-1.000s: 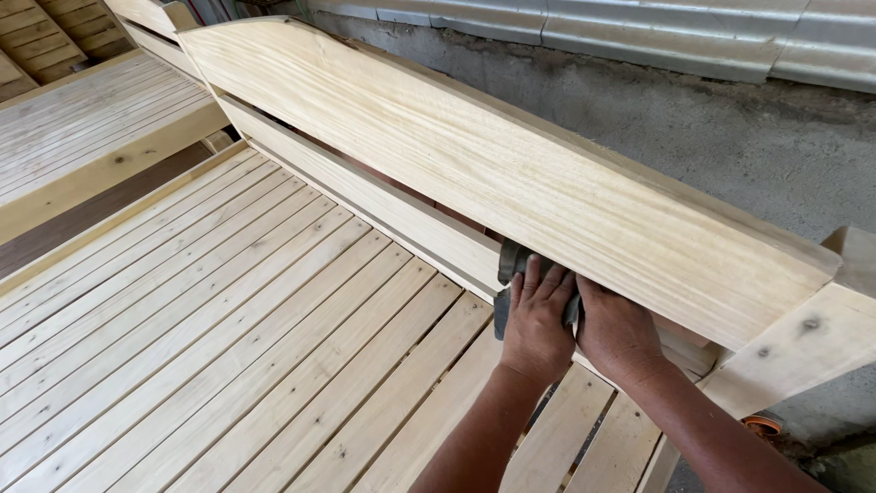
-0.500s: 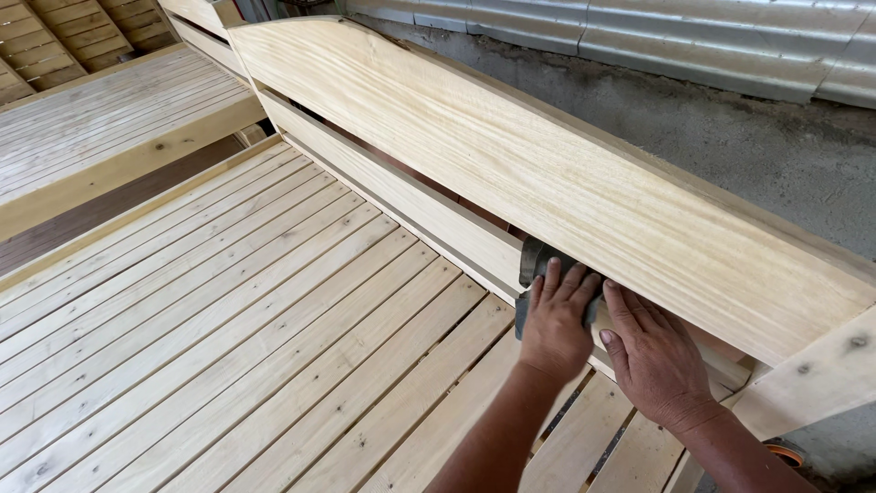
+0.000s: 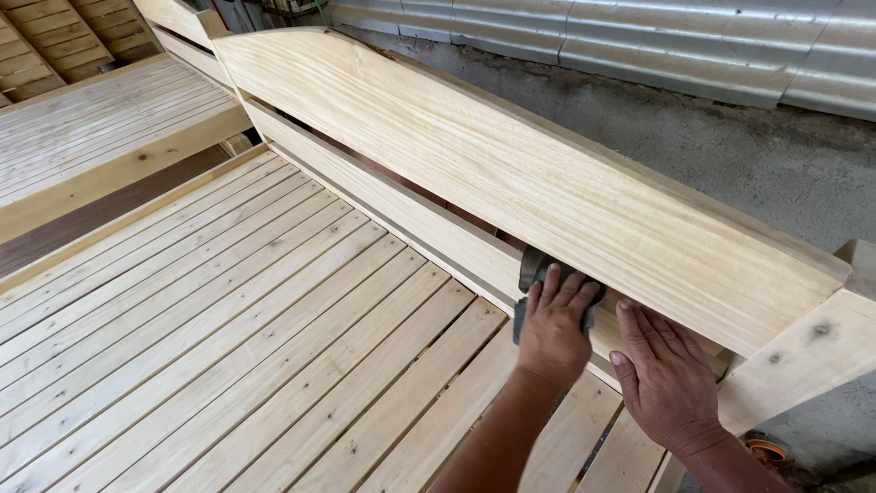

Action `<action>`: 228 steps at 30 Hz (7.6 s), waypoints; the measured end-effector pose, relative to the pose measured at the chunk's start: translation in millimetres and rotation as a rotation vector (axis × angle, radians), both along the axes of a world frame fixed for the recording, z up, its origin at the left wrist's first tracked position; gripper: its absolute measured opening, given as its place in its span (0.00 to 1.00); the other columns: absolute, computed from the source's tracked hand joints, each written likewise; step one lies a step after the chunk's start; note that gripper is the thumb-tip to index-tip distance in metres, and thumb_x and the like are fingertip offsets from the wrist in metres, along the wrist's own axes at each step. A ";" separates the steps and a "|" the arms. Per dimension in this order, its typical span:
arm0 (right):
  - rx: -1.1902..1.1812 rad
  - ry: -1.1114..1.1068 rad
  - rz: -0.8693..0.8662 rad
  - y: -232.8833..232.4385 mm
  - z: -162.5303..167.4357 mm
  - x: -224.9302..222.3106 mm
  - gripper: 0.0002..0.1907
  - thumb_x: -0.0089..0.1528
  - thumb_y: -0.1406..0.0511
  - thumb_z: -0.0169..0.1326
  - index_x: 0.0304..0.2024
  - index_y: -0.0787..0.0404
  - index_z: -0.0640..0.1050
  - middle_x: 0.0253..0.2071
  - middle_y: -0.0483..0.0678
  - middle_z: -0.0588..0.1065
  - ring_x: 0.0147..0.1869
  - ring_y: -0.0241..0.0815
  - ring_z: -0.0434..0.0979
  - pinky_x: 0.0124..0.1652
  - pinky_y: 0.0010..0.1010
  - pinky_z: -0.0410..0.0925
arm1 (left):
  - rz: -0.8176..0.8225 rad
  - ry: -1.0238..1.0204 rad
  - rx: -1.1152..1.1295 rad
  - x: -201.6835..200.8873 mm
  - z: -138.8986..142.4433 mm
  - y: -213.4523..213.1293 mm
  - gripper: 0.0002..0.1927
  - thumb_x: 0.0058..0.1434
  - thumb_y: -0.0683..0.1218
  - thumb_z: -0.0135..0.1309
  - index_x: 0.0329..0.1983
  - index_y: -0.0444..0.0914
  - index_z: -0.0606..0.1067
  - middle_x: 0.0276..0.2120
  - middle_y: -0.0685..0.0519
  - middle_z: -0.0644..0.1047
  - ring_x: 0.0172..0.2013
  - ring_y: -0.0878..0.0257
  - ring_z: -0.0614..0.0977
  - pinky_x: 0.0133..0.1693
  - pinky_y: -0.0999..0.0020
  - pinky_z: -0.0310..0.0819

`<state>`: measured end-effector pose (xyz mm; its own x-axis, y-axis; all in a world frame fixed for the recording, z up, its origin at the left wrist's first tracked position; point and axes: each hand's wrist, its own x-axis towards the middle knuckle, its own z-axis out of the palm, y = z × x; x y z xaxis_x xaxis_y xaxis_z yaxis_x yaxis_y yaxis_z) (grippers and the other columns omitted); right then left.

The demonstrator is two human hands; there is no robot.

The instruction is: The person sands a wooden bench frame using a sanding block, working along the top rail and slats, then moves to the end post and sands its edges and corners by hand.

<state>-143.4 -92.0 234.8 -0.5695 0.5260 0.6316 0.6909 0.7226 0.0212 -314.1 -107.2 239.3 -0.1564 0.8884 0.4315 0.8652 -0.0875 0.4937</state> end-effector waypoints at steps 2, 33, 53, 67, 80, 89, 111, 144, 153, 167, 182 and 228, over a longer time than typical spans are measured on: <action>-0.008 0.009 0.044 0.8 1.3 2.2 0.33 0.69 0.54 0.37 0.71 0.66 0.62 0.64 0.60 0.71 0.69 0.55 0.70 0.68 0.45 0.60 | 0.054 0.112 -0.063 -20.6 2.3 8.2 0.25 0.66 0.40 0.45 0.67 0.46 0.70 0.71 0.50 0.64 0.75 0.51 0.53 0.73 0.47 0.40; -0.180 0.080 0.007 3.2 2.6 8.1 0.29 0.70 0.56 0.38 0.69 0.65 0.65 0.61 0.59 0.74 0.66 0.54 0.73 0.64 0.46 0.65 | 0.018 0.071 0.089 -25.5 -1.9 4.3 0.20 0.71 0.43 0.46 0.65 0.48 0.74 0.71 0.52 0.68 0.76 0.52 0.57 0.75 0.47 0.43; -0.154 0.246 0.170 -4.4 3.0 15.7 0.30 0.71 0.59 0.38 0.72 0.68 0.61 0.67 0.65 0.67 0.74 0.65 0.64 0.68 0.50 0.60 | 0.267 0.043 0.083 -48.2 10.8 24.4 0.24 0.65 0.40 0.47 0.66 0.39 0.70 0.69 0.47 0.65 0.72 0.44 0.53 0.68 0.42 0.45; -0.318 0.460 0.217 -14.6 13.8 32.0 0.26 0.73 0.58 0.35 0.67 0.67 0.69 0.63 0.61 0.73 0.69 0.57 0.72 0.65 0.42 0.65 | 0.138 -0.020 0.226 -39.7 9.1 24.4 0.23 0.65 0.36 0.48 0.64 0.36 0.72 0.68 0.42 0.68 0.70 0.43 0.57 0.67 0.43 0.43; -0.326 0.610 0.335 -20.4 11.6 49.3 0.21 0.73 0.60 0.40 0.43 0.66 0.81 0.45 0.51 0.80 0.45 0.40 0.81 0.43 0.30 0.74 | 0.019 0.022 0.178 -5.8 24.8 6.9 0.19 0.69 0.39 0.47 0.62 0.41 0.75 0.67 0.46 0.70 0.73 0.49 0.58 0.71 0.42 0.44; -0.288 0.711 0.360 -13.8 25.1 56.3 0.21 0.74 0.61 0.40 0.42 0.67 0.81 0.42 0.51 0.80 0.35 0.37 0.79 0.35 0.25 0.73 | -0.332 0.062 0.231 68.8 2.5 -21.3 0.21 0.67 0.39 0.49 0.64 0.38 0.74 0.67 0.46 0.71 0.74 0.50 0.62 0.73 0.44 0.47; -0.511 0.984 0.504 -5.9 43.1 86.7 0.27 0.77 0.54 0.38 0.42 0.70 0.78 0.38 0.55 0.80 0.35 0.41 0.82 0.38 0.32 0.76 | -0.045 0.052 0.200 26.8 14.0 -6.4 0.17 0.71 0.43 0.46 0.60 0.47 0.77 0.66 0.52 0.72 0.72 0.49 0.60 0.71 0.45 0.44; -0.680 0.924 0.727 5.9 57.0 93.9 0.31 0.77 0.51 0.34 0.45 0.72 0.77 0.42 0.56 0.80 0.41 0.41 0.82 0.47 0.32 0.76 | -0.065 0.019 0.030 112.6 9.6 -14.6 0.18 0.66 0.43 0.55 0.60 0.46 0.78 0.62 0.57 0.77 0.73 0.55 0.63 0.77 0.47 0.43; -0.704 0.925 0.751 6.8 59.1 93.7 0.30 0.76 0.52 0.33 0.45 0.71 0.77 0.42 0.55 0.80 0.41 0.40 0.82 0.44 0.32 0.75 | -0.127 -0.025 0.141 115.1 8.4 -15.4 0.16 0.66 0.44 0.56 0.58 0.43 0.77 0.63 0.53 0.76 0.73 0.51 0.61 0.73 0.43 0.40; -0.689 0.865 0.768 8.9 60.3 95.3 0.29 0.76 0.53 0.32 0.45 0.67 0.78 0.34 0.50 0.80 0.41 0.37 0.83 0.47 0.31 0.75 | -0.001 -0.020 0.129 118.9 -4.2 -19.9 0.20 0.67 0.47 0.54 0.62 0.47 0.75 0.67 0.55 0.72 0.75 0.52 0.58 0.74 0.43 0.40; -0.692 0.867 0.792 9.4 58.4 95.3 0.28 0.77 0.53 0.32 0.45 0.67 0.78 0.37 0.50 0.80 0.41 0.37 0.81 0.50 0.31 0.73 | 0.082 0.011 0.188 122.2 -7.8 -27.2 0.17 0.69 0.45 0.52 0.60 0.49 0.76 0.71 0.55 0.68 0.77 0.50 0.54 0.74 0.41 0.40; -0.689 0.654 0.666 28.3 66.9 1.6 0.28 0.74 0.53 0.33 0.48 0.66 0.79 0.52 0.53 0.79 0.58 0.45 0.80 0.60 0.36 0.71 | -0.119 -0.047 0.364 72.2 -27.2 3.7 0.24 0.57 0.36 0.54 0.58 0.37 0.77 0.60 0.46 0.79 0.72 0.47 0.68 0.73 0.37 0.41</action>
<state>-141.8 -63.8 301.7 -0.5338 0.5920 0.6038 -0.0965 0.6668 -0.7390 -241.9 -103.5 212.1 -0.0887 0.6917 0.7168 0.8159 -0.3624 0.4506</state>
